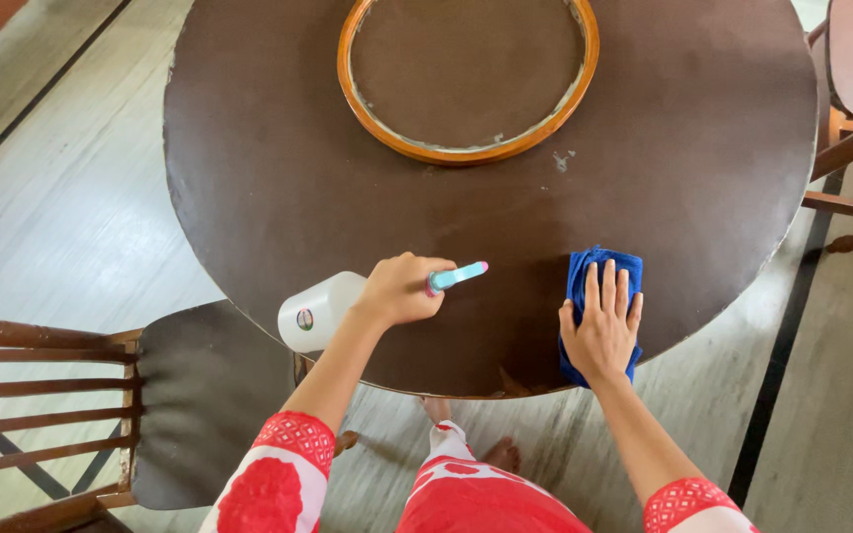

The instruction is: The person folds a blue cloth, then sprays a cleaning solution onto a round wooden table and wipes the surface with the cloth. The person cleans the main table area and the inner circular tray section.

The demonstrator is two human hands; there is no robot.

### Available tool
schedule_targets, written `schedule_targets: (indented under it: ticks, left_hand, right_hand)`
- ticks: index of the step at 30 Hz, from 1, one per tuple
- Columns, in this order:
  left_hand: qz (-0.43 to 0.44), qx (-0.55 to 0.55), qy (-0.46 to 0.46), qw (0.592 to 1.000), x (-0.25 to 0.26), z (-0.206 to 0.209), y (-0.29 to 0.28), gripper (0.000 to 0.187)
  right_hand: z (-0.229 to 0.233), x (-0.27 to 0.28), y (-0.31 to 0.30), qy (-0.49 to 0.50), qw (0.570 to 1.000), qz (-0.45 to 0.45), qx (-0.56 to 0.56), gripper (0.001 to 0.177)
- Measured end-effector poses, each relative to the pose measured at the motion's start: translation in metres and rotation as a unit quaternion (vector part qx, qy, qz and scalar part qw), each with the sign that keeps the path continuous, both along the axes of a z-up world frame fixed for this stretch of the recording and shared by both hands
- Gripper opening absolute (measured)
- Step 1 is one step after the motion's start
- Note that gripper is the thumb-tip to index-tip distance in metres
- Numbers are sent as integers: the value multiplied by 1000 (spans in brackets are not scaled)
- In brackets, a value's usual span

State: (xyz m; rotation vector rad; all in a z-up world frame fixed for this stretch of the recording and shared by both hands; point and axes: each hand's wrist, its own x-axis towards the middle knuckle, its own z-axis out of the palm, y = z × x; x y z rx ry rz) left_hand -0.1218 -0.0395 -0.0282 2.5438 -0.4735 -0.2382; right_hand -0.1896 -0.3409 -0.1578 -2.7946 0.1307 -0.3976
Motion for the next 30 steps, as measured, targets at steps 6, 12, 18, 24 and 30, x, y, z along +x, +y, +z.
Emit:
schedule_targets:
  ticks: [6, 12, 18, 24, 30]
  left_hand:
    - [-3, 80, 55, 995, -32, -6, 12, 27]
    - [49, 12, 15, 999, -55, 0, 22, 35]
    - [88, -56, -9, 994, -66, 11, 30, 37]
    - [97, -60, 10, 993, -64, 12, 34, 36]
    - [94, -92, 1, 991, -57, 13, 42, 37]
  right_hand:
    - [-6, 0, -13, 6, 1000, 16, 9, 68]
    - [-12, 0, -15, 4, 1000, 20, 4, 68]
    - [-24, 6, -14, 2, 1000, 6, -1, 69]
    - [-29, 26, 13, -2, 1000, -17, -14, 68]
    - [-7, 47, 65, -27, 992, 111, -59, 63]
